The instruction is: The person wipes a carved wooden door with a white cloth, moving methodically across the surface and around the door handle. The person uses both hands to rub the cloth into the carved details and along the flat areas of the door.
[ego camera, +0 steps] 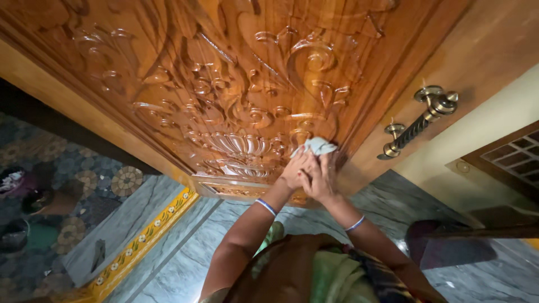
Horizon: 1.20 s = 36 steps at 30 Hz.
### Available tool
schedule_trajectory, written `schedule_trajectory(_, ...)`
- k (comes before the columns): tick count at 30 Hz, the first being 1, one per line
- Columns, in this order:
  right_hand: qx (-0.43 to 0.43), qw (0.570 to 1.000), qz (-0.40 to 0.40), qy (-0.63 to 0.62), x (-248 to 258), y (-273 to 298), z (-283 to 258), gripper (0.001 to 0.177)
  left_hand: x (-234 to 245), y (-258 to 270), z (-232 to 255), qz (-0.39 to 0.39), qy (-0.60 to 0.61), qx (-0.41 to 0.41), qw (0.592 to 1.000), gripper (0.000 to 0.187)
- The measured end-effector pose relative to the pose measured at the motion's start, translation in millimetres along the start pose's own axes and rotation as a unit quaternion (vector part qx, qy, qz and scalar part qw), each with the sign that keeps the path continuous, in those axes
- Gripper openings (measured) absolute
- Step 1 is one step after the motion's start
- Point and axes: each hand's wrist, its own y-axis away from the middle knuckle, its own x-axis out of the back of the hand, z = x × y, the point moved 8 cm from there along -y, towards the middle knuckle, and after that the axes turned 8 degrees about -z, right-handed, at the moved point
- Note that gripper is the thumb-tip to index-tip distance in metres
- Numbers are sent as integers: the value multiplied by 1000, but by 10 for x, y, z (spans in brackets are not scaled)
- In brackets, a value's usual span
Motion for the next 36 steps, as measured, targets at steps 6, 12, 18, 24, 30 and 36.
schedule_trajectory(6,42,985,167,21,1238,-617,-191,74,444,-947,356,77,-15,-74,994,60)
schedule_trajectory(12,-45,990,110,81,1553,-890,34,73,710,-1207,613,140,-32,-33,989,62)
schedule_trajectory(18,-81,991,51,97,586,-68,389,73,-385,-663,414,35,-65,3,997,61)
schedule_trajectory(24,-133,990,-47,12,113,377,460,73,-654,-311,470,-21,-87,28,996,60)
schedule_trajectory(30,-51,996,35,-62,416,295,282,73,-402,-393,576,-20,-92,31,995,60)
schedule_trajectory(36,0,993,109,36,1559,-865,-25,72,913,-1176,705,42,-206,69,975,59)
